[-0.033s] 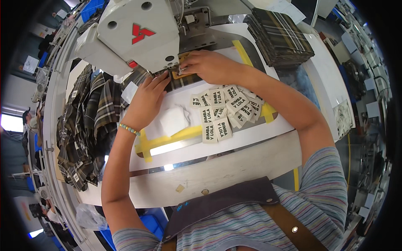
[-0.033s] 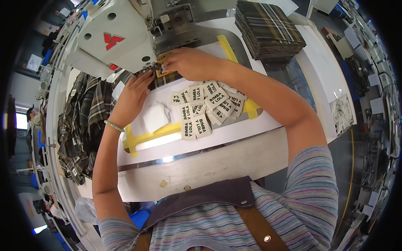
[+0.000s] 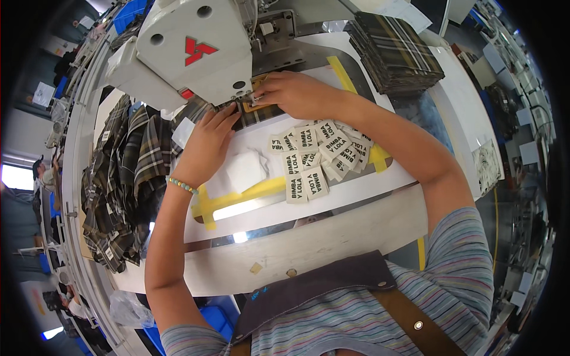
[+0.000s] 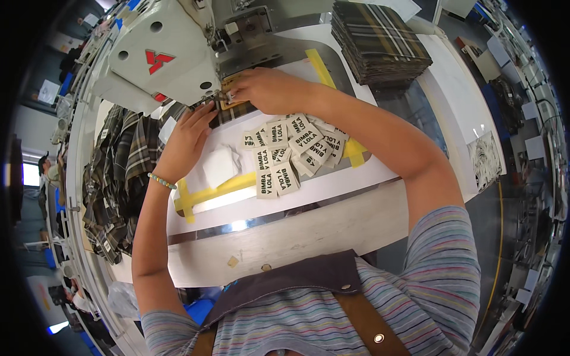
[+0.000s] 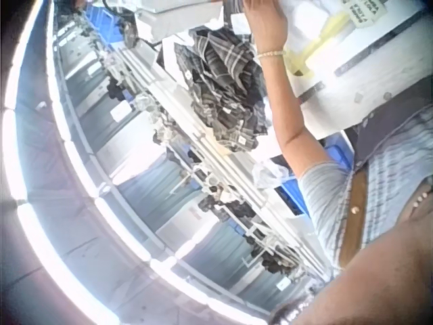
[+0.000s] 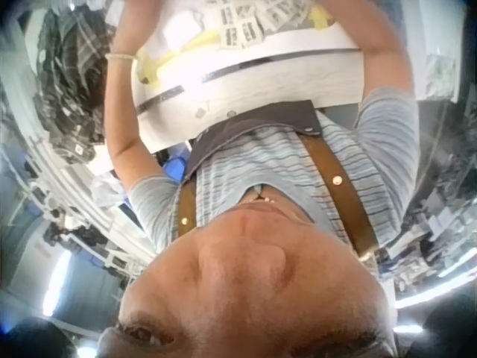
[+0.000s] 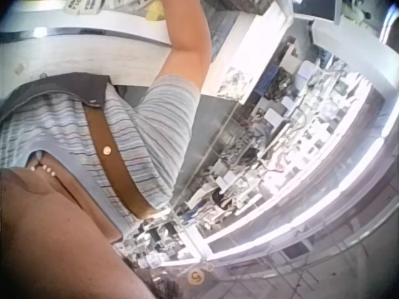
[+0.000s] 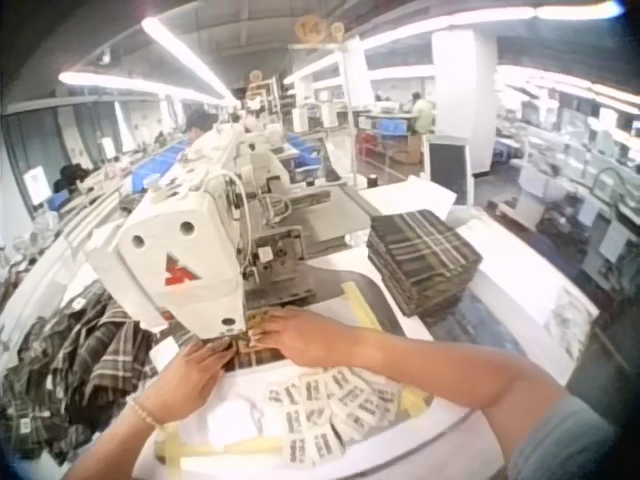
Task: The person sews small rectangular labels onto plaid fabric pieces using a sewing machine. They pick up a fabric piece and a label, align them under the presser foot, and stitch them together. Finished pieces are stacked to the left, and the process repeats with new items from a pile on the right.
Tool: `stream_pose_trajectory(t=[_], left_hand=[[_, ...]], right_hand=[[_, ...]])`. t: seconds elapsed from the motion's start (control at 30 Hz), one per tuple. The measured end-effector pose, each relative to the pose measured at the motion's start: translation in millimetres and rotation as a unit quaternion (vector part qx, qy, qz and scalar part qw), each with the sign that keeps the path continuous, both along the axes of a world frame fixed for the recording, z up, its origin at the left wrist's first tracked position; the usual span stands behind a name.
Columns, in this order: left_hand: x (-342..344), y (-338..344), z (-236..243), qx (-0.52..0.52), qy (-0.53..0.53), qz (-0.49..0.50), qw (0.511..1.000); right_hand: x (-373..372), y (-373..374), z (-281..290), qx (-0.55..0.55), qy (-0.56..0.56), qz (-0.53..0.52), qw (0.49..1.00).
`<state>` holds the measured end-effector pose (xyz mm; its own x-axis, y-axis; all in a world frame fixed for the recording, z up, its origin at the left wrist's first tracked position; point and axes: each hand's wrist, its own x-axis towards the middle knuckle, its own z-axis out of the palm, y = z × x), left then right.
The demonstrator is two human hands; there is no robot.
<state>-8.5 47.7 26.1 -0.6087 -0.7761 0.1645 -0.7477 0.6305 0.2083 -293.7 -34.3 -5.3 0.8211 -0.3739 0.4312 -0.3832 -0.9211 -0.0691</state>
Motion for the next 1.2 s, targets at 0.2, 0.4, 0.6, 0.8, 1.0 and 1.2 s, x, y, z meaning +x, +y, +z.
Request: stream_pose_trajectory(t=[0.2, 0.4, 0.6, 0.8, 1.0, 1.2], left_hand=[[11, -3, 4, -0.051, 0.033, -0.017, 0.998], [39, 22, 16, -0.062, 0.039, 0.017, 0.997], [31, 17, 13, -0.066, 0.048, -0.003, 0.997], [4, 12, 10, -0.056, 0.052, -0.038, 0.996], [-9, 11, 14, -0.069, 0.052, -0.042, 0.995], [-25, 1, 12, -0.049, 0.042, -0.028, 0.998]], right_hand=[[-7, -10, -4, 0.017, 0.003, -0.024, 1.0], [-46, 23, 44, 0.049, -0.048, -0.071, 0.995], [-97, 13, 33, -0.027, -0.129, -0.15, 0.98], [-92, 18, 31, -0.059, -0.092, -0.142, 0.984], [-109, 6, 24, -0.022, -0.094, -0.128, 0.987], [-129, -10, 14, -0.022, -0.104, -0.1, 0.989]])
